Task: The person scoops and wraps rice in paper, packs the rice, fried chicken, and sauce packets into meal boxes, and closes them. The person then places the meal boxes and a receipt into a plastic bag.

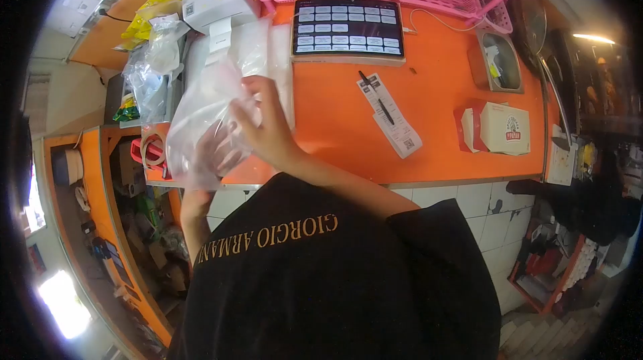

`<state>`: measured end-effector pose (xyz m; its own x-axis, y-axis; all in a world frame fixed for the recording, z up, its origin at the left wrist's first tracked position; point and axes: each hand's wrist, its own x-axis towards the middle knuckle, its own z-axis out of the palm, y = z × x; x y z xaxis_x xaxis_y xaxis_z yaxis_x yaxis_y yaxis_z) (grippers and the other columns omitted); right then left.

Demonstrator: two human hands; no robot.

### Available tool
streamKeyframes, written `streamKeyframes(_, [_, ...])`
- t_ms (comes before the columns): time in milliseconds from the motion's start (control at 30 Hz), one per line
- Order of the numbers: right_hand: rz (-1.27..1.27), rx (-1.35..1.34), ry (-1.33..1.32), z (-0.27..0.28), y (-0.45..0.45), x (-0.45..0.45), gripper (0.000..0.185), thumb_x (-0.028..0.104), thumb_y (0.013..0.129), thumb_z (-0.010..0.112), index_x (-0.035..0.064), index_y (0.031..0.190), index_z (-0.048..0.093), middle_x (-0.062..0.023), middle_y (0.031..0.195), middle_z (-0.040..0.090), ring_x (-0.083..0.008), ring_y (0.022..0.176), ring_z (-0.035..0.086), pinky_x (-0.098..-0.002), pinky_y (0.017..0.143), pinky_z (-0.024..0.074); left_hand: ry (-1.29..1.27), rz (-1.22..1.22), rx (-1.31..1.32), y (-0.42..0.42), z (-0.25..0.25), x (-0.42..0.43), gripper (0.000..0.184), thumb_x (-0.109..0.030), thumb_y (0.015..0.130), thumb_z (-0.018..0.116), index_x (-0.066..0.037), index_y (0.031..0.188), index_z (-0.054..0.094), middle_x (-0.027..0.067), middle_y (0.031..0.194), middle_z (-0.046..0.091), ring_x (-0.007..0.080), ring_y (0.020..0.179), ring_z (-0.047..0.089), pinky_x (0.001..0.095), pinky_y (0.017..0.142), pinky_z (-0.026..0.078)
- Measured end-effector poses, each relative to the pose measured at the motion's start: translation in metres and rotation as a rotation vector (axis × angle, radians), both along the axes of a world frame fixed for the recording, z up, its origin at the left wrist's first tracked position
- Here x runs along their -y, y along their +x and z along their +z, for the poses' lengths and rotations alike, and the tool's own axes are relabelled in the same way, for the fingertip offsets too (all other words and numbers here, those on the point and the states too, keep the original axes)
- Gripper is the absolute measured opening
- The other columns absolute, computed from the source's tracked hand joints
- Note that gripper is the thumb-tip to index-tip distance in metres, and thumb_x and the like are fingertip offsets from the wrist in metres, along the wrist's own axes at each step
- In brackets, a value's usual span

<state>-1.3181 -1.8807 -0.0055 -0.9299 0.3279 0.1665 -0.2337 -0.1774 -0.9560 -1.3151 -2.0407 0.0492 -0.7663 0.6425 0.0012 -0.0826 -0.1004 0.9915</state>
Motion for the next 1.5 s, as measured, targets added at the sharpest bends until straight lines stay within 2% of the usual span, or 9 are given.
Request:
streamKeyframes(133, [0.106,-0.180,0.288,-0.004,0.005,-0.004,0.045,0.032,0.098,0.046,0.0041,0.131,0.035,-0.0076,0.120,0.044,-0.0152,0.104,0.050,-0.0316,0.091,0.0427,0.062,0.293,0.246,-0.002,0.014,-0.006,0.056,-0.042,0.095,0.045,-0.004,0.135,0.039,0.0169,0.134,0.046,0.0307,0.121,0.049,0.0416,0.096,0.043])
streamKeyframes(267, [0.771,0.424,-0.890,-0.010,0.001,-0.019,0.059,0.050,0.096,0.043,0.0037,0.133,0.040,-0.0141,0.127,0.046,-0.0244,0.120,0.045,-0.0355,0.103,0.0358,0.483,0.373,0.487,0.003,0.010,0.029,0.044,-0.028,0.093,0.047,0.002,0.124,0.047,0.0180,0.118,0.058,0.0307,0.108,0.058,0.0444,0.090,0.048])
streamKeyframes(367, [0.962,0.412,-1.053,0.001,0.011,-0.029,0.048,0.042,0.094,0.051,0.0031,0.122,0.051,-0.0117,0.113,0.056,-0.0214,0.110,0.052,-0.0359,0.096,0.0421,0.782,-0.064,0.436,-0.006,-0.015,0.055,0.055,-0.020,0.091,0.047,0.004,0.137,0.032,0.0246,0.134,0.044,0.0340,0.122,0.047,0.0466,0.101,0.040])
streamKeyframes(633, [0.600,0.292,-0.553,0.002,0.003,-0.095,0.015,0.015,0.085,0.067,0.0065,0.097,0.064,-0.0018,0.088,0.063,-0.0130,0.082,0.059,-0.0287,0.076,0.0484,-0.225,0.810,0.181,-0.020,0.015,0.089,0.052,-0.020,0.087,0.064,0.003,0.129,0.043,0.0094,0.117,0.055,0.0178,0.103,0.056,0.0308,0.088,0.045])
streamKeyframes(833, [0.510,0.381,-0.496,-0.001,0.011,-0.094,0.011,0.012,0.086,0.066,0.0060,0.095,0.065,-0.0022,0.088,0.064,-0.0123,0.080,0.062,-0.0266,0.074,0.0489,-0.255,0.428,0.210,-0.013,-0.021,0.141,0.055,-0.021,0.087,0.063,0.001,0.131,0.039,0.0091,0.116,0.056,0.0162,0.098,0.058,0.0292,0.083,0.049])
streamKeyframes(1000, [0.452,0.394,-0.362,-0.014,0.019,-0.090,0.012,0.013,0.086,0.066,0.0050,0.095,0.065,-0.0034,0.089,0.065,-0.0121,0.079,0.063,-0.0258,0.073,0.0503,-0.297,0.710,0.358,-0.022,-0.064,0.167,0.054,-0.023,0.086,0.064,0.000,0.129,0.041,0.0094,0.117,0.056,0.0187,0.095,0.061,0.0325,0.082,0.051])
streamKeyframes(1167, [0.463,0.376,-0.278,-0.009,0.025,-0.093,0.013,0.012,0.086,0.066,0.0047,0.096,0.065,-0.0030,0.087,0.066,-0.0117,0.079,0.063,-0.0261,0.074,0.0512,0.344,0.615,0.612,-0.005,-0.045,0.121,0.051,-0.025,0.087,0.064,-0.002,0.125,0.041,0.0093,0.116,0.056,0.0278,0.107,0.058,0.0412,0.090,0.050])
streamKeyframes(1367, [0.427,0.374,-0.341,-0.014,0.029,-0.097,0.014,0.014,0.086,0.067,0.0034,0.094,0.064,-0.0055,0.088,0.067,-0.0142,0.078,0.065,-0.0277,0.070,0.0528,-0.205,0.741,0.526,0.003,-0.144,0.119,0.043,-0.013,0.083,0.070,-0.003,0.119,0.048,0.0051,0.110,0.058,0.0194,0.101,0.059,0.0407,0.087,0.051])
streamKeyframes(1500, [0.335,0.379,-0.219,-0.023,0.032,-0.105,0.014,0.013,0.085,0.067,0.0035,0.095,0.064,-0.0056,0.088,0.066,-0.0142,0.078,0.065,-0.0280,0.069,0.0534,-0.123,0.731,0.412,0.003,-0.123,0.110,0.032,-0.008,0.085,0.066,-0.004,0.114,0.053,0.0048,0.106,0.060,0.0159,0.095,0.060,0.0377,0.083,0.052])
